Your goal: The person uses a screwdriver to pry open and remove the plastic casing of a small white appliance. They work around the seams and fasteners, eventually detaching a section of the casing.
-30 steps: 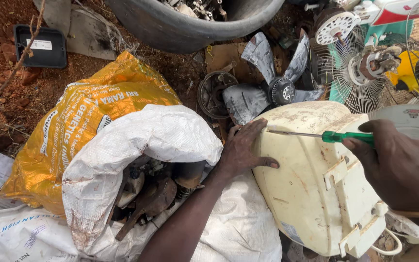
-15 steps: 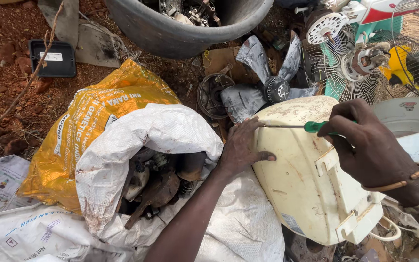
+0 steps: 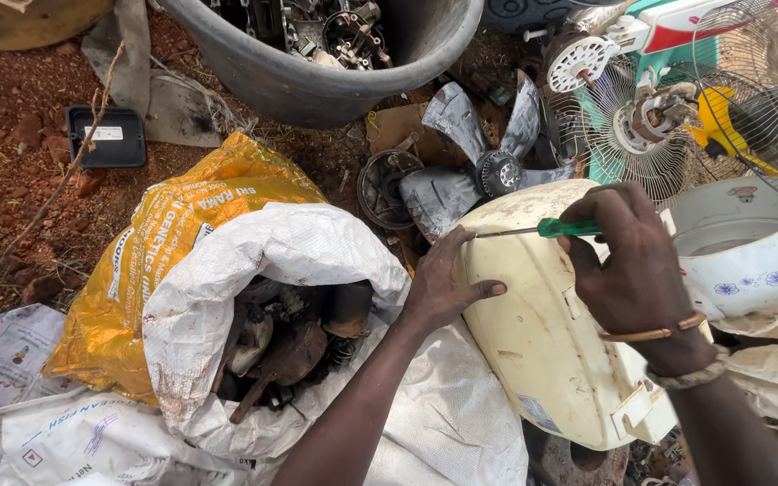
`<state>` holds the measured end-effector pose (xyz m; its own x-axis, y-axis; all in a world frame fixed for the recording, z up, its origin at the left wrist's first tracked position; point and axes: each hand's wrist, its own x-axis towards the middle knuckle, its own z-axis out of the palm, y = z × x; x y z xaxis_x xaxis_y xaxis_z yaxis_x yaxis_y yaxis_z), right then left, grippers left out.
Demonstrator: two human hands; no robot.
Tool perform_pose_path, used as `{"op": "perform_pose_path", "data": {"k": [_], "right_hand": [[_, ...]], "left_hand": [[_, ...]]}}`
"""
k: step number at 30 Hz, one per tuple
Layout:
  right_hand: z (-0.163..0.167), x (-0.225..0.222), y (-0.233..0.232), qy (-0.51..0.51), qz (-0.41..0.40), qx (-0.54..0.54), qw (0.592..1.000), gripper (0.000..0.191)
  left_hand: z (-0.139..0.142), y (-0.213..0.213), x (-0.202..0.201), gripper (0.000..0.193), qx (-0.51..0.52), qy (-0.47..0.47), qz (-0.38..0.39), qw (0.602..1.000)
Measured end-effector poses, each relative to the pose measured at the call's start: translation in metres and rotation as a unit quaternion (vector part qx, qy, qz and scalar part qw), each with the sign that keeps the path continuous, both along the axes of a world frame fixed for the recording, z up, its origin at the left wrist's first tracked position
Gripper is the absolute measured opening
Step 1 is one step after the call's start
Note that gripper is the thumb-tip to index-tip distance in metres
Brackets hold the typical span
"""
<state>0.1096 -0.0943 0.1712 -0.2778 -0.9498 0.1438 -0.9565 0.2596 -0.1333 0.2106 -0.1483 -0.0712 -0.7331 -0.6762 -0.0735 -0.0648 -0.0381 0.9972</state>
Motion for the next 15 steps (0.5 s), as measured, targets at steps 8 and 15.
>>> {"op": "perform_pose_path", "data": {"k": [8, 15], "right_hand": [[-0.096, 0.012, -0.001, -0.286, -0.193, -0.316, 0.884, 0.036], [-0.113, 0.007, 0.005, -0.268, -0.166, -0.302, 0.9, 0.04]], "left_hand": [[0.006, -0.005, -0.005, 0.095, 0.062, -0.004, 0.004, 0.998], [-0.009, -0.003, -0.013, 0.085, 0.119, 0.008, -0.005, 0.993]]}}
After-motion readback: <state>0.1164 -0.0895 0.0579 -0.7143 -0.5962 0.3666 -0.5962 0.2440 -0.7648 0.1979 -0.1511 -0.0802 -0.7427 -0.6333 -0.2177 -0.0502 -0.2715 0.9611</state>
